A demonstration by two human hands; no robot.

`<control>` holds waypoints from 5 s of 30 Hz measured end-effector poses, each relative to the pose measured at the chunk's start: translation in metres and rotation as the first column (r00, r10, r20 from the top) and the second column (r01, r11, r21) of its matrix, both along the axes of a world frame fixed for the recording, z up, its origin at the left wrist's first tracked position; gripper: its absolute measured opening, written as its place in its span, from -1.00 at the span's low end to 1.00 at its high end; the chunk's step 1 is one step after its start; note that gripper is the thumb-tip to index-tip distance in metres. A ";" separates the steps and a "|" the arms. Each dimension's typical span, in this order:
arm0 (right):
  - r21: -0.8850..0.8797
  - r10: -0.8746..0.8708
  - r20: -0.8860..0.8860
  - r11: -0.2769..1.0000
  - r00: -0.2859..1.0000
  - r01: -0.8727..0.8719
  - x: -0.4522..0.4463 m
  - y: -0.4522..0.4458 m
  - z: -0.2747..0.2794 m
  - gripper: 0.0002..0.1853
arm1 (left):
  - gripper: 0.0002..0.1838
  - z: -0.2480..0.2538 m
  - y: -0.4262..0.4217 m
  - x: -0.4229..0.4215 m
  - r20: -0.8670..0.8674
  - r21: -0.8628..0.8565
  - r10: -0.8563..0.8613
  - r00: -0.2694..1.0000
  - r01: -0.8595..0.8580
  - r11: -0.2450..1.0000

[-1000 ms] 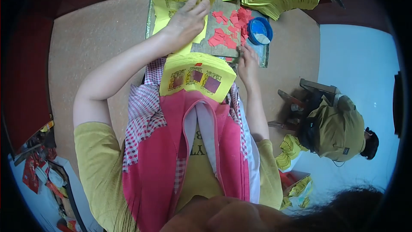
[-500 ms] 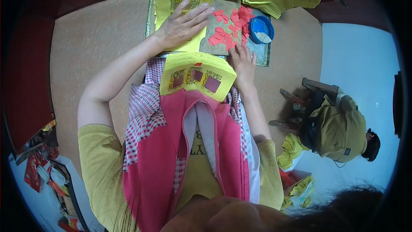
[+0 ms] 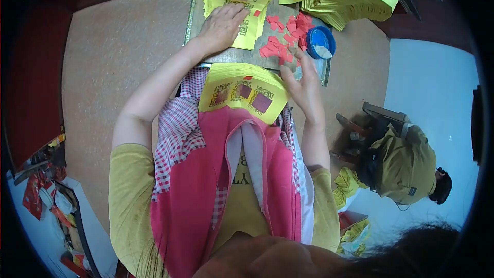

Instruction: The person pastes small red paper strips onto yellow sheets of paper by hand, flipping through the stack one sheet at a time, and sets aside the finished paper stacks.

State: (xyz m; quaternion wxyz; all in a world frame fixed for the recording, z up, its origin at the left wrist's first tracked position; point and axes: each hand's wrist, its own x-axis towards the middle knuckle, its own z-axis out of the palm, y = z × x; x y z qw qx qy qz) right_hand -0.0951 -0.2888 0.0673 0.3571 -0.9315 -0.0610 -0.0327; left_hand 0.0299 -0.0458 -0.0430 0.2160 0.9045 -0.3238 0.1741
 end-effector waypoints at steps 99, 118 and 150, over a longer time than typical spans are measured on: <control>-0.216 0.393 -0.032 0.895 0.919 -0.390 0.010 0.029 0.007 -0.70 | -0.88 0.067 -0.005 -0.166 0.079 -0.150 0.083 0.993 -0.071 0.986; -0.241 -0.076 -0.078 0.969 0.994 0.055 0.011 -0.049 -0.054 -0.76 | -0.84 0.065 -0.005 -0.166 0.083 -0.169 0.060 0.995 -0.045 0.985; 0.106 0.221 -0.167 0.973 0.961 -0.206 0.000 0.016 0.009 -0.85 | -0.84 0.066 -0.004 -0.168 0.047 -0.140 0.041 0.998 -0.034 0.990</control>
